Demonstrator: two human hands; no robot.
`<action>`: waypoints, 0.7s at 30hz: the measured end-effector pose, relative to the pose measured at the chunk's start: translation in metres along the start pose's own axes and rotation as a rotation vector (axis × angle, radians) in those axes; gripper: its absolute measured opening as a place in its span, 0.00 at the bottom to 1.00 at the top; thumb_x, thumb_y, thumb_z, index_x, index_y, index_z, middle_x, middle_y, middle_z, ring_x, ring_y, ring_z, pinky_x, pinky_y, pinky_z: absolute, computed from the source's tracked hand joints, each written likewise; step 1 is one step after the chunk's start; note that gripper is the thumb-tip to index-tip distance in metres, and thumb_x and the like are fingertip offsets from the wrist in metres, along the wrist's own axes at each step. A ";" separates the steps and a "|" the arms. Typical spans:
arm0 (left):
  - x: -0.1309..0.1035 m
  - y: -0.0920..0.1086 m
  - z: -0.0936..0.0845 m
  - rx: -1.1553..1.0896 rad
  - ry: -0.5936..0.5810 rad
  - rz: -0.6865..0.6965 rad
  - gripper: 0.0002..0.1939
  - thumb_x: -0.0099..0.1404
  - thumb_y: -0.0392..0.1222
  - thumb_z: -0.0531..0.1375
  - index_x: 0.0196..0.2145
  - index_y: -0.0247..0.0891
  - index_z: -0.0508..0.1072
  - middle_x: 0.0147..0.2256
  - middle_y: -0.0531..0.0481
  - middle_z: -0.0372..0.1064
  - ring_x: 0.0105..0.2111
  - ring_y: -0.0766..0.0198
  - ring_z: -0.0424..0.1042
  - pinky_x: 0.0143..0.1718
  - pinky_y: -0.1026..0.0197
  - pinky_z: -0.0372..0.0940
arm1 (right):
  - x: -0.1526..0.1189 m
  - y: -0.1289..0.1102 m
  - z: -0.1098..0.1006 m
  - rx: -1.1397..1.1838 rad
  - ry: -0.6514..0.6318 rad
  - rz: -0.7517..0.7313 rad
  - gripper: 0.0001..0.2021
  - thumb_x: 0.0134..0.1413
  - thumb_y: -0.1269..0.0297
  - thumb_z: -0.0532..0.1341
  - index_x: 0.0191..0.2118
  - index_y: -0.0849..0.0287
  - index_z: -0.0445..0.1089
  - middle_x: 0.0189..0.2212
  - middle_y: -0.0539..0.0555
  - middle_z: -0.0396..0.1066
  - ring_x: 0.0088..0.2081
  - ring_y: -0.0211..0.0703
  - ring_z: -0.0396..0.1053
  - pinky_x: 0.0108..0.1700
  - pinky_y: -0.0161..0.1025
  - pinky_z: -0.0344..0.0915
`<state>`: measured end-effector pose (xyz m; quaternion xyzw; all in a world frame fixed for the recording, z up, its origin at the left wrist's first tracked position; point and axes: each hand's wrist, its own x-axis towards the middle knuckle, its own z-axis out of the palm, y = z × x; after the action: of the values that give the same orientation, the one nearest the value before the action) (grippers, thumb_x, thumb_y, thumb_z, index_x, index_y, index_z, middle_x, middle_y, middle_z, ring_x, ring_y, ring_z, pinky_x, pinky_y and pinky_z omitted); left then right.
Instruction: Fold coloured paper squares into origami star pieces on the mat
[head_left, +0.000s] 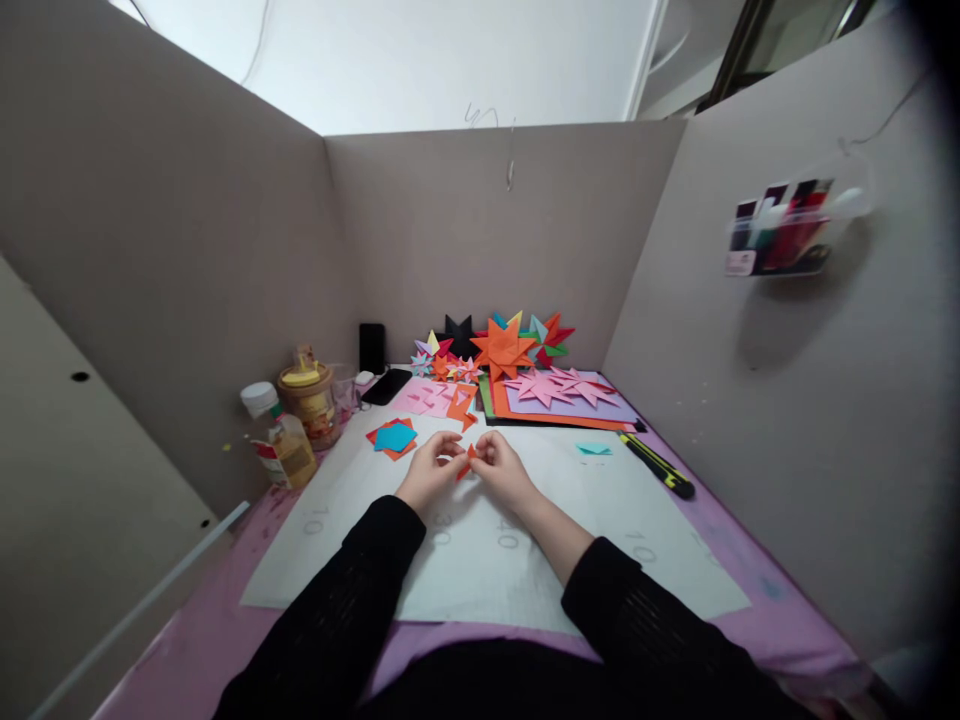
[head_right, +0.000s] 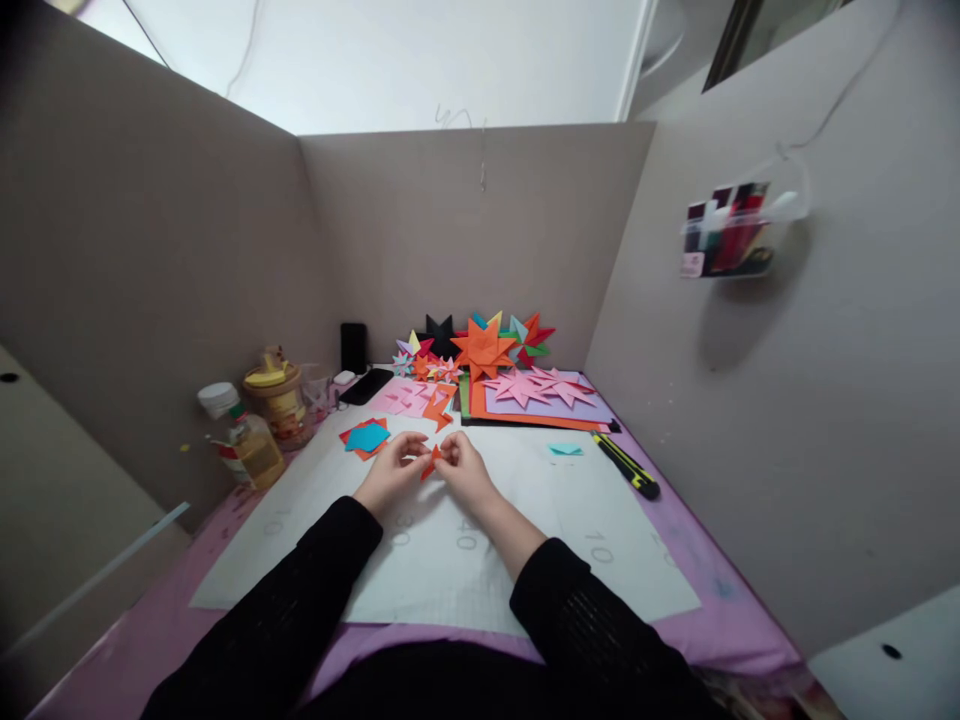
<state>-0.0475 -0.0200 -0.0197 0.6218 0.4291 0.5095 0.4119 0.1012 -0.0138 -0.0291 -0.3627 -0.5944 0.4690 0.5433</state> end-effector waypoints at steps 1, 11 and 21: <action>-0.001 0.000 0.001 0.011 -0.018 -0.007 0.16 0.52 0.41 0.62 0.39 0.35 0.67 0.29 0.48 0.69 0.28 0.65 0.70 0.28 0.65 0.63 | -0.001 0.001 0.001 -0.030 -0.022 -0.012 0.10 0.39 0.71 0.59 0.30 0.57 0.56 0.20 0.41 0.57 0.20 0.31 0.56 0.24 0.30 0.53; -0.001 0.000 -0.003 -0.004 -0.112 -0.054 0.14 0.53 0.41 0.60 0.38 0.34 0.66 0.23 0.53 0.67 0.22 0.69 0.66 0.24 0.68 0.57 | 0.001 0.002 0.001 0.139 0.022 0.057 0.14 0.41 0.67 0.60 0.32 0.55 0.52 0.19 0.42 0.63 0.20 0.34 0.62 0.25 0.32 0.57; 0.001 0.002 -0.005 -0.036 -0.089 -0.051 0.15 0.53 0.39 0.59 0.40 0.35 0.67 0.26 0.52 0.68 0.25 0.68 0.68 0.27 0.66 0.61 | 0.003 -0.001 -0.007 0.058 0.002 0.027 0.13 0.40 0.67 0.61 0.31 0.56 0.55 0.19 0.42 0.63 0.20 0.33 0.62 0.24 0.31 0.58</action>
<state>-0.0520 -0.0195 -0.0165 0.6251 0.4171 0.4782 0.4545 0.1078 -0.0106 -0.0273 -0.3553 -0.5750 0.4929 0.5479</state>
